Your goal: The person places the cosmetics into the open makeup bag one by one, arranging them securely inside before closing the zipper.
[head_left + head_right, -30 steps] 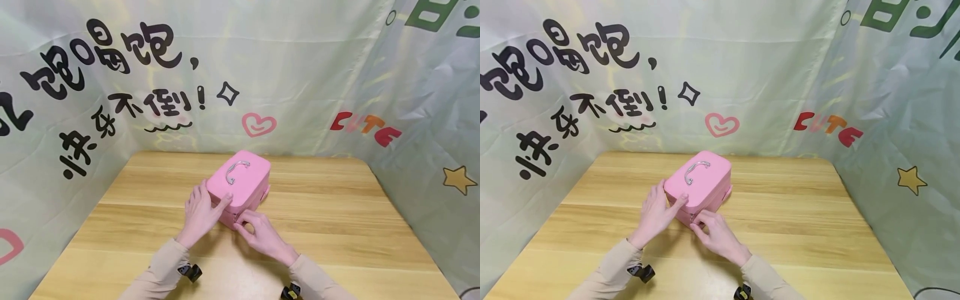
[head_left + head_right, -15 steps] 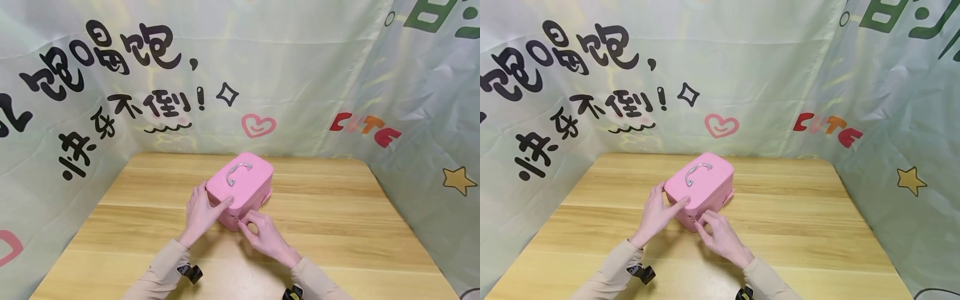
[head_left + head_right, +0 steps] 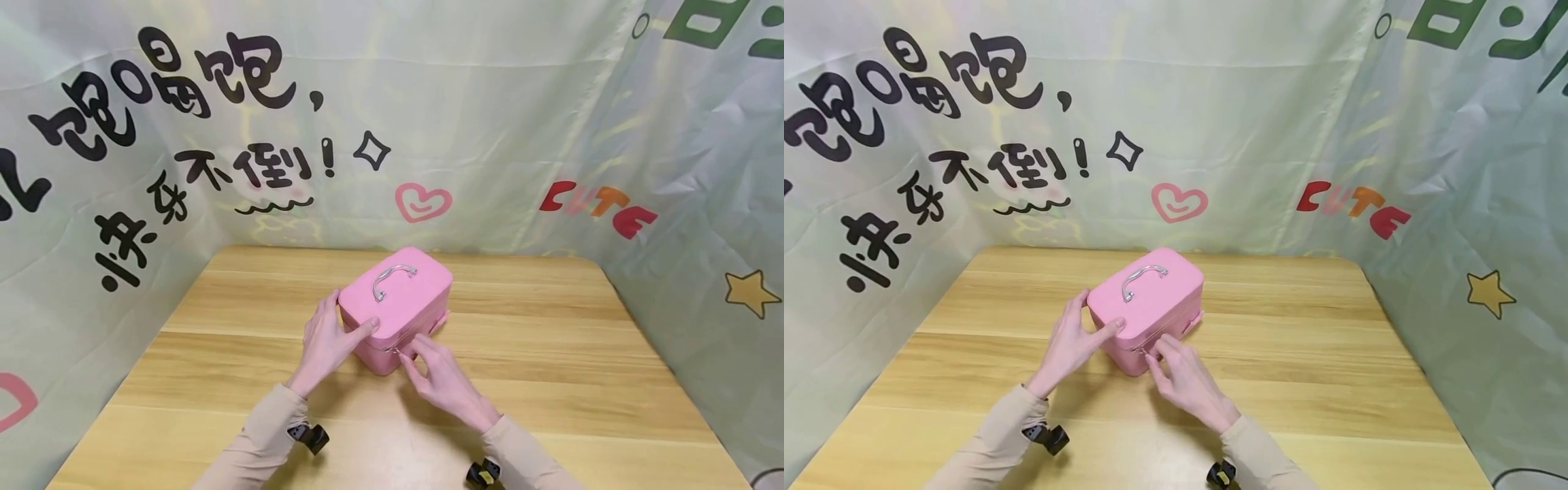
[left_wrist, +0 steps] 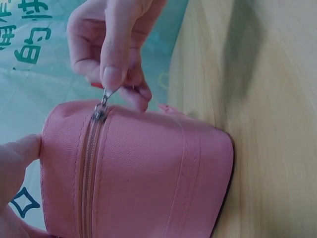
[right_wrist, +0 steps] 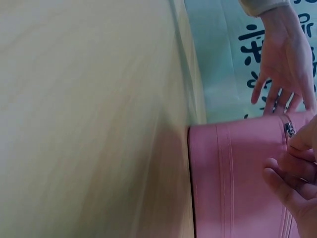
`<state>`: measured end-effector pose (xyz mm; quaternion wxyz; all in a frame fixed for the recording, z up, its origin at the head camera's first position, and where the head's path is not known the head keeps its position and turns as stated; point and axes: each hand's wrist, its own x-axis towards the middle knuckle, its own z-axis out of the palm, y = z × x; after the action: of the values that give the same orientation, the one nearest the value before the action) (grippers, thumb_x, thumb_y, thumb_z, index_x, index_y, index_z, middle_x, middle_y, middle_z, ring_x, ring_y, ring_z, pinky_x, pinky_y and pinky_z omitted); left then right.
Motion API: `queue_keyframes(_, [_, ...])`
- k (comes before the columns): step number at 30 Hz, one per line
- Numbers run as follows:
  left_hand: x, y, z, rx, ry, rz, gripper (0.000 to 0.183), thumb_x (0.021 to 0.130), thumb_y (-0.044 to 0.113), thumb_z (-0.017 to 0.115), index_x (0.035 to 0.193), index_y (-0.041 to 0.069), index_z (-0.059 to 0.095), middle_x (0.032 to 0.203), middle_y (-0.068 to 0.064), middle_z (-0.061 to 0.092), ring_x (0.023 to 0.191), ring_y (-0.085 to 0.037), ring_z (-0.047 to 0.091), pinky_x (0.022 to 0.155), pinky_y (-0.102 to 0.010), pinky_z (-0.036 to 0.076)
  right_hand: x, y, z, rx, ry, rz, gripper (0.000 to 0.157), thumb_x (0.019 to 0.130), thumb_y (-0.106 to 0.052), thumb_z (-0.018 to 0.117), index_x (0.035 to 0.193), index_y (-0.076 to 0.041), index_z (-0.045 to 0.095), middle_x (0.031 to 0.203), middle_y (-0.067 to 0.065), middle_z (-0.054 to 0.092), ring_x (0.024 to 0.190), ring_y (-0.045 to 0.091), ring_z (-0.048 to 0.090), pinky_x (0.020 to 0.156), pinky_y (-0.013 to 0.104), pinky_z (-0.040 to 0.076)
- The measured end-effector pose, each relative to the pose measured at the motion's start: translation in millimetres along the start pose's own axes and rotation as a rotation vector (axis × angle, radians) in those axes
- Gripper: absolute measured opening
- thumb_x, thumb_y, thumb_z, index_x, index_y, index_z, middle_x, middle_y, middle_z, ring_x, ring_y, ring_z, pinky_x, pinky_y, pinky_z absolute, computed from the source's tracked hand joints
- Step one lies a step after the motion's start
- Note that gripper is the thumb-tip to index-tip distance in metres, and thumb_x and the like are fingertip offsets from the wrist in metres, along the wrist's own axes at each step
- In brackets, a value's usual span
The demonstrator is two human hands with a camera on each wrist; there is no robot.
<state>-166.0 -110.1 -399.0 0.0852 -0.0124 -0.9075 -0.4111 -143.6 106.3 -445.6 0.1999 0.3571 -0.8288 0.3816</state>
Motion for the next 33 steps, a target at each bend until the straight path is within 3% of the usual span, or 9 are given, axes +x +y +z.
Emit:
queue_keyframes(7, [10.0,-7.9,-9.4,-0.076,-0.082,-0.010,0.094,0.084,0.044,0.078,0.153,-0.001,0.034,0.153,-0.022,0.047,0.143,-0.041,0.043,0.118,-0.062,0.031,-3,16,-12.8,-0.052,0.058,-0.001,0.013,0.084,0.006,0.070,0.087,-0.006,0.064,0.079,-0.002,0.062,0.072,0.005,0.056,0.063,0.025,0.054])
queue_keyframes(12, [14.3,-7.4,-13.0,-0.076,-0.090,0.035,0.085,0.086,0.041,0.077,0.151,0.001,0.041,0.152,-0.020,0.050,0.143,-0.040,0.044,0.119,-0.061,0.030,-3,22,-17.2,-0.060,0.081,0.018,0.017,0.083,0.006,0.072,0.083,-0.008,0.063,0.077,-0.001,0.064,0.070,0.005,0.058,0.062,0.028,0.055])
queue_keyframes(17, [0.2,2.6,-4.4,-0.014,-0.037,0.058,0.082,0.092,0.042,0.069,0.152,-0.002,0.037,0.153,-0.024,0.047,0.143,-0.044,0.042,0.119,-0.065,0.025,-6,24,-17.1,-0.055,0.091,0.026,0.013,0.084,0.003,0.073,0.086,-0.008,0.066,0.079,0.000,0.068,0.072,0.008,0.063,0.065,0.033,0.058])
queue_keyframes(22, [-12.6,12.7,5.6,-0.026,-0.027,0.046,0.098,0.087,0.046,0.073,0.157,-0.002,0.025,0.159,-0.026,0.035,0.146,-0.046,0.035,0.117,-0.068,0.026,-8,27,-15.7,-0.046,0.099,0.015,0.013,0.084,0.003,0.074,0.091,-0.006,0.070,0.082,0.000,0.071,0.074,0.010,0.067,0.066,0.034,0.059])
queue_keyframes(26, [-15.0,14.5,11.8,-0.053,-0.034,0.020,0.108,0.083,0.049,0.076,0.160,0.002,0.016,0.163,-0.025,0.026,0.150,-0.045,0.026,0.119,-0.067,0.022,-7,27,-14.1,-0.043,0.076,0.019,0.011,0.084,0.002,0.074,0.090,-0.006,0.070,0.082,0.000,0.071,0.074,0.010,0.067,0.066,0.032,0.059])
queue_keyframes(33, [-9.0,3.9,14.0,-0.093,-0.039,0.029,0.104,0.086,0.047,0.074,0.160,0.002,0.017,0.160,-0.028,0.026,0.147,-0.047,0.028,0.117,-0.069,0.023,-6,25,-11.0,-0.053,0.066,-0.001,0.011,0.084,0.002,0.074,0.087,-0.006,0.069,0.083,0.000,0.070,0.075,0.011,0.067,0.068,0.033,0.059])
